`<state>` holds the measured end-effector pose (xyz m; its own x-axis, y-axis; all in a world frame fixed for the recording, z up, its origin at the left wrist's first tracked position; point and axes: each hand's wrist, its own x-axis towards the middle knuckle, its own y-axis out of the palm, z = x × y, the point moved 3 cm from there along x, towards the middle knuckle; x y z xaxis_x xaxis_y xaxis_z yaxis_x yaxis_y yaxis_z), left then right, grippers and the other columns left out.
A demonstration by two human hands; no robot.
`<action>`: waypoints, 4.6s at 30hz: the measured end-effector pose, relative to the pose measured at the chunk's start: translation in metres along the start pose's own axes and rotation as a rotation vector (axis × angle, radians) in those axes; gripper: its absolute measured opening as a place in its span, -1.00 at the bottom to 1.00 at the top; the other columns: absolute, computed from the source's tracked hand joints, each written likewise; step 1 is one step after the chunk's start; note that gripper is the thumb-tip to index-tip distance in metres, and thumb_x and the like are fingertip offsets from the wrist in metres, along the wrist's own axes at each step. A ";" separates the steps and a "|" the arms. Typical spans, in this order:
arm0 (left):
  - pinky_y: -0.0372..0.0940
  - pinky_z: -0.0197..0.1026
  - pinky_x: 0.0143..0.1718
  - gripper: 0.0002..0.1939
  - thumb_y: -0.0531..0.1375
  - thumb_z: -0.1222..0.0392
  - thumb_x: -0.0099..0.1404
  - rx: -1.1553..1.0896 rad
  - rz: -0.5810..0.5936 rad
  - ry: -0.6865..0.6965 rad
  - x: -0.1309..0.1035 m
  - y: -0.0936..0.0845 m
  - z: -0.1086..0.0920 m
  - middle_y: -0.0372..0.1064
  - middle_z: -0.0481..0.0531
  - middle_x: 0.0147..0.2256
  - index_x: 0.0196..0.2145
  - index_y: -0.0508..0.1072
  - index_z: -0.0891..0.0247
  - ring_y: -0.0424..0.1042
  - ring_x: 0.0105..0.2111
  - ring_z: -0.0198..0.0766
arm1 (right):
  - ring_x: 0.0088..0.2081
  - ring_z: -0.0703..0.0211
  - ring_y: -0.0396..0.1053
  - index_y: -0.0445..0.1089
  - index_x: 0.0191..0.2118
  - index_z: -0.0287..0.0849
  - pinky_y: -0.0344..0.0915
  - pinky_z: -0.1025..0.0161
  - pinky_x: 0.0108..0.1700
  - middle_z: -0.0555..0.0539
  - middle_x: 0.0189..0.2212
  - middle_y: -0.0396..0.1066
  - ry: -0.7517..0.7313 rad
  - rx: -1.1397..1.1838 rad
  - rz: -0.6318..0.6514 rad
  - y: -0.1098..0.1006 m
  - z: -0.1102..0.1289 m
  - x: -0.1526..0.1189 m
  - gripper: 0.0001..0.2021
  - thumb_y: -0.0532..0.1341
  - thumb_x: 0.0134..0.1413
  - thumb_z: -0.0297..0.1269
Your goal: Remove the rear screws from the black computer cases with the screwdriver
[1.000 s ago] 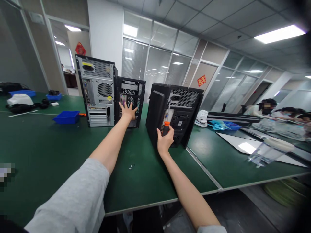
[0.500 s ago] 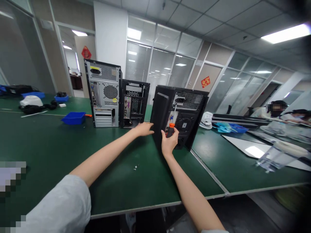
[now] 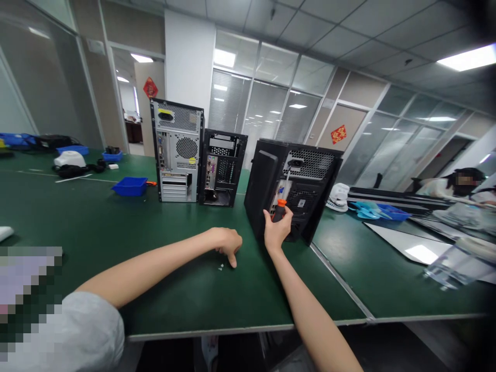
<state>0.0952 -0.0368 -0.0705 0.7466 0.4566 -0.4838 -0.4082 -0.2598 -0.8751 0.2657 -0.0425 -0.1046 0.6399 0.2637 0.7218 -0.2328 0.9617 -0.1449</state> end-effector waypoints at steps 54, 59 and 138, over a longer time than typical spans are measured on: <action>0.32 -0.22 -0.11 -0.93 0.18 0.37 0.24 -0.473 -1.383 0.242 0.029 -0.089 -0.021 0.44 0.02 -0.26 -0.35 0.44 0.25 0.44 -0.20 -0.25 | -0.06 -0.08 0.39 0.22 -0.02 -0.18 0.28 0.07 -0.06 -0.26 -0.05 0.40 0.032 0.092 0.023 -0.013 -0.003 0.005 -0.47 0.26 -0.07 0.01; 0.34 -0.25 -0.16 -0.92 0.18 0.37 0.23 -0.753 -1.487 0.259 0.039 -0.096 -0.019 0.48 -0.01 -0.29 -0.34 0.45 0.24 0.46 -0.24 -0.27 | -0.09 -0.03 0.38 0.22 -0.05 -0.17 0.29 0.09 -0.08 -0.23 -0.10 0.40 0.019 0.144 0.015 -0.017 -0.003 0.007 -0.49 0.27 -0.09 0.00; 0.43 -0.13 -0.18 -0.75 0.33 0.12 0.02 -1.466 -1.297 0.517 0.052 -0.101 -0.004 0.49 0.05 -0.27 -0.35 0.50 0.29 0.46 -0.18 -0.22 | -0.17 0.06 0.18 0.46 -0.06 -0.01 0.25 0.11 -0.17 -0.13 -0.20 0.41 -1.058 -0.420 -0.111 -0.184 0.053 0.106 -0.75 0.19 0.14 -0.34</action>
<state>0.1771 0.0096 -0.0073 0.3497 0.7351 0.5808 0.8374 -0.5232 0.1581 0.3372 -0.1954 0.0345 -0.3423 0.1714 0.9238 0.1765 0.9775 -0.1159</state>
